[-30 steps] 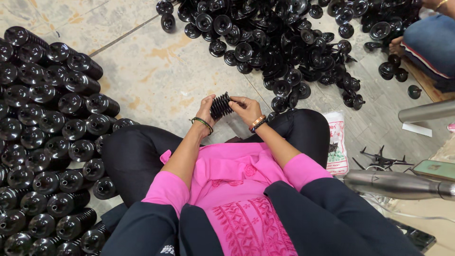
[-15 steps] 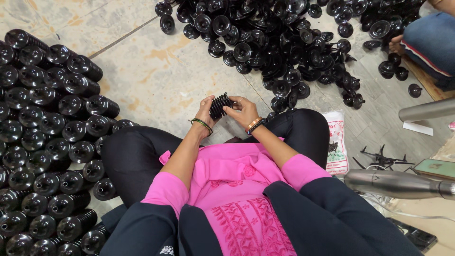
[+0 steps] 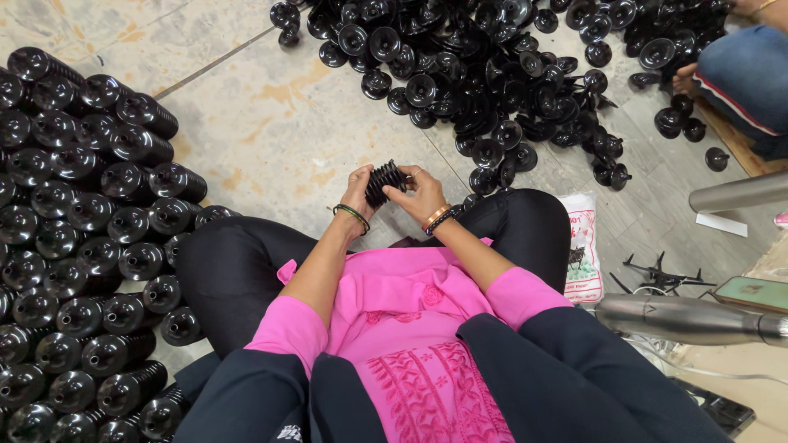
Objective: The person sits on the floor among large piles of black plastic components and repeatedly picks up a ribbed cylindrical part and a round base, pressing them together by hand to snap each pair into a single assembly, setting completed assemblies back onto the floor pile.
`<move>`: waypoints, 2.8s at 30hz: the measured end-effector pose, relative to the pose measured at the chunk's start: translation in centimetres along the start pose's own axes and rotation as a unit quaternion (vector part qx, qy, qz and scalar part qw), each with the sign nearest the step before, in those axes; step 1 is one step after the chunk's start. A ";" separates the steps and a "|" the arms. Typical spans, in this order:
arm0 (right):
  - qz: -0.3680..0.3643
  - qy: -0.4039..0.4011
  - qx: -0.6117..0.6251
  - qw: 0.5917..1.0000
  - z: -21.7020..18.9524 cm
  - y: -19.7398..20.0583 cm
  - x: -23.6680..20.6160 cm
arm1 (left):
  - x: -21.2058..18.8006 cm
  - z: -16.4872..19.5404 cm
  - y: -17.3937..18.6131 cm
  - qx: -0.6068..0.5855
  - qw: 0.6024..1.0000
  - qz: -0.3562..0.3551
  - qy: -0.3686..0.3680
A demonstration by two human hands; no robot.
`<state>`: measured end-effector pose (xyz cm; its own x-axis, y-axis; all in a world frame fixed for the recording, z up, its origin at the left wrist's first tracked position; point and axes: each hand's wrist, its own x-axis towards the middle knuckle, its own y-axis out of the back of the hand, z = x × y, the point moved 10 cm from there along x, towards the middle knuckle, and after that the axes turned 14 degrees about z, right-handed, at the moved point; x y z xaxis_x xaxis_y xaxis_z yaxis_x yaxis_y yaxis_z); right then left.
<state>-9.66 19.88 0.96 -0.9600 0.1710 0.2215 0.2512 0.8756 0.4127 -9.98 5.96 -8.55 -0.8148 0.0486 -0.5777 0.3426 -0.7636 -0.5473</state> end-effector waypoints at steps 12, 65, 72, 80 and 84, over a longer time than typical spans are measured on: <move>-0.063 0.075 -0.010 0.995 -2.1 -1.0 -0.3 | -0.2 0.5 2.5 0.118 0.985 0.120 -0.023; -0.133 0.074 -0.265 0.952 1.7 4.2 6.1 | -8.9 5.4 -6.0 0.767 0.490 -0.005 -0.415; -0.160 -0.262 -0.452 0.838 11.5 19.6 7.9 | -2.0 10.3 1.6 0.908 0.328 0.045 -0.256; -0.352 -0.110 -0.479 0.797 10.5 8.0 6.5 | -2.2 23.6 13.2 0.921 0.305 0.231 -0.073; -0.314 -0.171 -0.119 0.926 8.1 3.7 6.5 | -1.9 23.5 13.0 0.918 0.280 0.269 -0.073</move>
<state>-16.00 27.90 -3.17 -0.8989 -0.1698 -0.4039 -0.3892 0.7327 0.5583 -15.00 -19.24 -0.37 -0.9325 -0.3172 -0.1728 -0.2756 0.3154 0.9081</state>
